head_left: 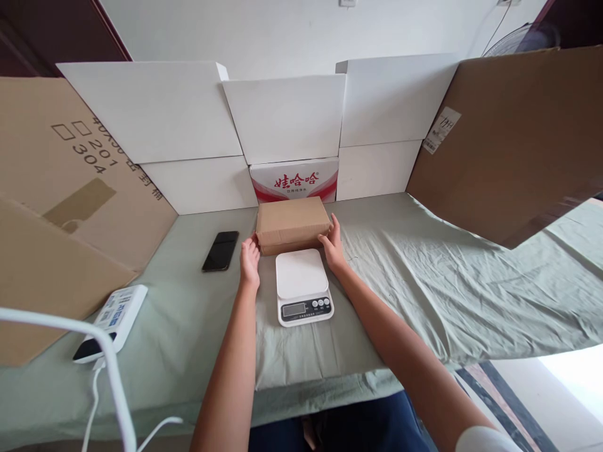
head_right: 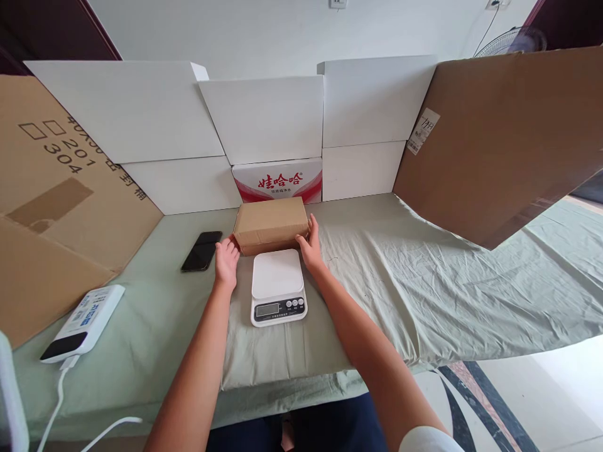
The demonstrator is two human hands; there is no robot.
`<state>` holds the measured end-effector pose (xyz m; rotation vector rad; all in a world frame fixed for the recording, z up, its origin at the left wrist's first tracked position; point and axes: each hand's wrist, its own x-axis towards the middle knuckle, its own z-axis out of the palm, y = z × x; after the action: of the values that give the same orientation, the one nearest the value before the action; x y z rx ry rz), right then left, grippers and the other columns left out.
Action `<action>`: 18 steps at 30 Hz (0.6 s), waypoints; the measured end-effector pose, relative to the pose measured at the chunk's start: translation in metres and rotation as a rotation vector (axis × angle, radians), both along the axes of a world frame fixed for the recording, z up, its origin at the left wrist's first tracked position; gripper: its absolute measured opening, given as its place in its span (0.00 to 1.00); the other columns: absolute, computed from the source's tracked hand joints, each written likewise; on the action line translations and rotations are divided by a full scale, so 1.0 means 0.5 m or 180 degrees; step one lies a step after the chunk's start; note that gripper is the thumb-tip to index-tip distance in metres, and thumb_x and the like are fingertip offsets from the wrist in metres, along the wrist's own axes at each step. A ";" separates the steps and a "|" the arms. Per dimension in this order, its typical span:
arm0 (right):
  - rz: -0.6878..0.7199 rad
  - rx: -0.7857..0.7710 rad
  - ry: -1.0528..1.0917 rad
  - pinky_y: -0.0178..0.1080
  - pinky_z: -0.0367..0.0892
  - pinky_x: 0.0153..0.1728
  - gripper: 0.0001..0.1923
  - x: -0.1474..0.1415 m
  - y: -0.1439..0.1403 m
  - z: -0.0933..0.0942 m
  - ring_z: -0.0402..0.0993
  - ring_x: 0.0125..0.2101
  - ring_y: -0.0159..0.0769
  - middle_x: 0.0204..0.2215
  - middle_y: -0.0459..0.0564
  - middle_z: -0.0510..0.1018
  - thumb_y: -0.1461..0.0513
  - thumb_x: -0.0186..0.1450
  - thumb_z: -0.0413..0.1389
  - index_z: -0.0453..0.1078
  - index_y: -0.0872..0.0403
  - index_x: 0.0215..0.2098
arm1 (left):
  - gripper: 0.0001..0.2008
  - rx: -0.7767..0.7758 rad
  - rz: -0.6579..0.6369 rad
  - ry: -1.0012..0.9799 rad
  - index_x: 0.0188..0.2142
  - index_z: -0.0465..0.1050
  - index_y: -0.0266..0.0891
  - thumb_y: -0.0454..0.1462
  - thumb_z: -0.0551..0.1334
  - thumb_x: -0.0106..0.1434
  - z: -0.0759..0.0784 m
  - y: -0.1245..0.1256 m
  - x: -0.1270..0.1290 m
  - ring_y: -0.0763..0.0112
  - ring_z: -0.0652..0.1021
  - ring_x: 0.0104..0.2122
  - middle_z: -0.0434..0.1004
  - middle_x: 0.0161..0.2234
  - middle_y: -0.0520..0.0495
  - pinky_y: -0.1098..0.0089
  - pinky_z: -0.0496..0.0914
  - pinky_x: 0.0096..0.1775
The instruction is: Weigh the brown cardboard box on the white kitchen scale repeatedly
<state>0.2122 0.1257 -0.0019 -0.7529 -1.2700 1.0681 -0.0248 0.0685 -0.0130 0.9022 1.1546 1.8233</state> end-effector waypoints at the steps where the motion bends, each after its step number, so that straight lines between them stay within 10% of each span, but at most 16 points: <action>1: -0.0011 -0.0022 0.0055 0.58 0.54 0.68 0.42 0.001 0.002 -0.003 0.62 0.66 0.44 0.68 0.50 0.62 0.58 0.62 0.55 0.45 0.43 0.71 | 0.40 0.0026 0.0009 -0.0001 0.60 0.72 0.45 0.67 0.50 0.62 0.002 -0.001 -0.003 0.55 0.62 0.69 0.62 0.68 0.35 0.54 0.54 0.66; 18: -0.0237 -0.0158 -0.0048 0.53 0.64 0.60 0.33 0.006 0.005 -0.010 0.70 0.55 0.45 0.60 0.52 0.71 0.58 0.60 0.55 0.59 0.46 0.64 | 0.41 0.0086 -0.0010 -0.0068 0.59 0.72 0.42 0.67 0.52 0.60 0.002 -0.004 -0.006 0.53 0.63 0.68 0.62 0.68 0.33 0.53 0.54 0.67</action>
<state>0.2154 0.1281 -0.0067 -0.8409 -1.2227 1.0382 -0.0279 0.0666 -0.0120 0.8974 1.1172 1.8457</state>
